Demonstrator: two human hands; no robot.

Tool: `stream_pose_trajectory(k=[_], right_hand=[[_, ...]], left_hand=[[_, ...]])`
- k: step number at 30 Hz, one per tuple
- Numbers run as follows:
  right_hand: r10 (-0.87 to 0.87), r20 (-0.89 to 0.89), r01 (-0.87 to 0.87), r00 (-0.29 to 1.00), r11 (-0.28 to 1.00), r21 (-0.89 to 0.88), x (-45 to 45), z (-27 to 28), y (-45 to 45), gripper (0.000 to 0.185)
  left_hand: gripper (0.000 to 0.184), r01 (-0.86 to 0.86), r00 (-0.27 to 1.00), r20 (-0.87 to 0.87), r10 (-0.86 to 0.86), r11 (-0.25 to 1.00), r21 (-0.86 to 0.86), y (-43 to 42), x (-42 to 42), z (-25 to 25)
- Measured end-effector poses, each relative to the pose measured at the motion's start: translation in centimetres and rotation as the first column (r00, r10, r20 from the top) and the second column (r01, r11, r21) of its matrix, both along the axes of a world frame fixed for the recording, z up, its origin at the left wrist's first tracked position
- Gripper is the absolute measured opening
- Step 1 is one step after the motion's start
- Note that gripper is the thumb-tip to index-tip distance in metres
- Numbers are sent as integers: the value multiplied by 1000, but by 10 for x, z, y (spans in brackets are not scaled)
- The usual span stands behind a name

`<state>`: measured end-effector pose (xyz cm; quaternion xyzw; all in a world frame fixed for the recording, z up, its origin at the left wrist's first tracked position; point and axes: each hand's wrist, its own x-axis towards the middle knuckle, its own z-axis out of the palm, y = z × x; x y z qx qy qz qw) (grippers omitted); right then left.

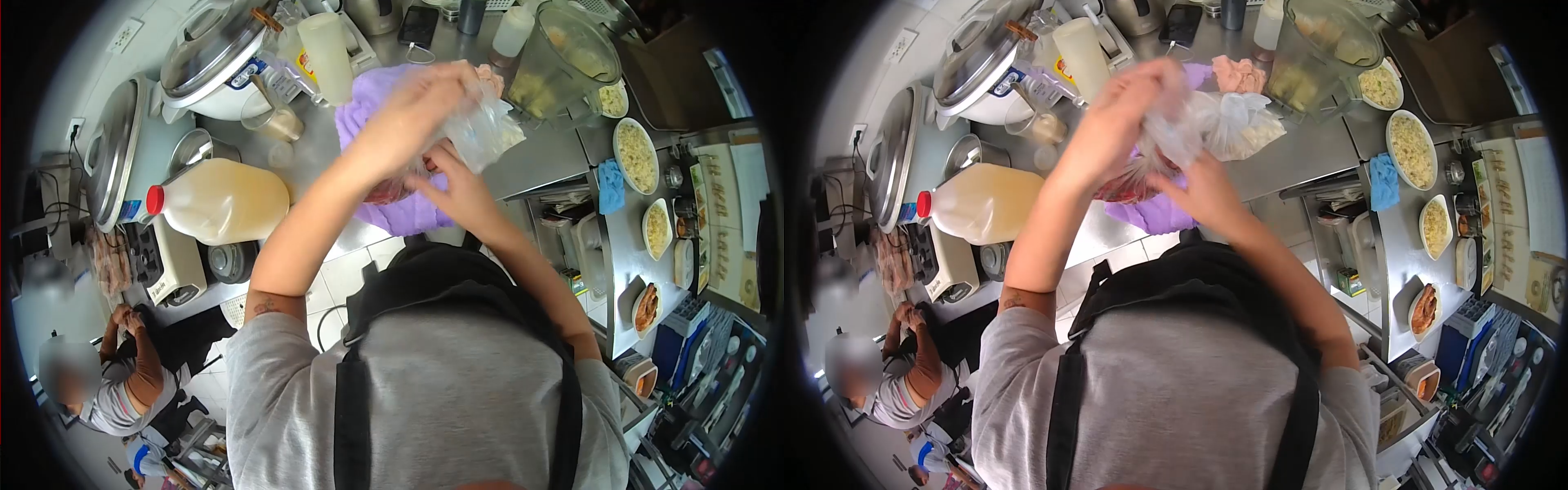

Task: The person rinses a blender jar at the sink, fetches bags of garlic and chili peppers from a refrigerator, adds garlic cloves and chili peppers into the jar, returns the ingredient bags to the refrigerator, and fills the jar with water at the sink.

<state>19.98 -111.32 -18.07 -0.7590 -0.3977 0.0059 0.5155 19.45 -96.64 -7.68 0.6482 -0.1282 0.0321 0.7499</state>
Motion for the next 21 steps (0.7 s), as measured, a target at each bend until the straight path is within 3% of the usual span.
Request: stream_pose_trajectory(k=[2,3,6,8,9,11,14,15,16,17,18,19,20,21], right_hand=[[-29,-136,4,990,984,-177,4,9,12,23],[-21,-249,-6,968,994,-109,1,13,14,21],[63,-536,-3,842,994,111,1,18,17,18],[191,-668,2,719,961,278,4,10,24,15],[222,-676,-8,703,952,305,4,9,30,15],[286,-690,-29,665,933,358,5,6,44,13],[120,-249,-60,961,971,233,16,9,57,13],[8,40,-13,999,994,109,30,4,57,16],[-39,7,37,999,988,147,31,1,56,16],[-87,-27,90,996,979,183,32,-2,57,17],[-135,-64,146,989,966,214,30,-7,57,18],[-86,-293,138,952,977,161,23,-13,55,19],[-20,-403,100,915,979,179,15,-21,58,20],[43,-508,68,860,978,198,4,-25,64,20]], left_hand=[[17,-63,995,71,65,998,-28,19,5,3],[23,-152,978,144,154,988,-23,35,9,-8],[36,-318,945,-40,325,940,126,56,-32,-36],[33,-175,939,-263,223,966,192,52,-62,-71],[31,-106,909,-376,180,972,210,50,-74,-74],[30,-243,842,-449,299,953,178,51,-88,-75],[31,-440,793,-459,400,898,22,60,-102,-84],[31,-484,790,-445,423,875,-28,61,-103,-89],[32,-522,786,-430,444,850,-77,60,-104,-91],[32,-549,778,-494,389,803,-232,56,-105,-91],[32,-562,759,-516,397,800,-210,53,-104,-92],[31,-544,770,-483,416,825,-156,47,-100,-95],[31,-522,783,-450,429,847,-101,41,-97,-100],[32,-495,811,-459,363,844,-208,39,-95,-105]])
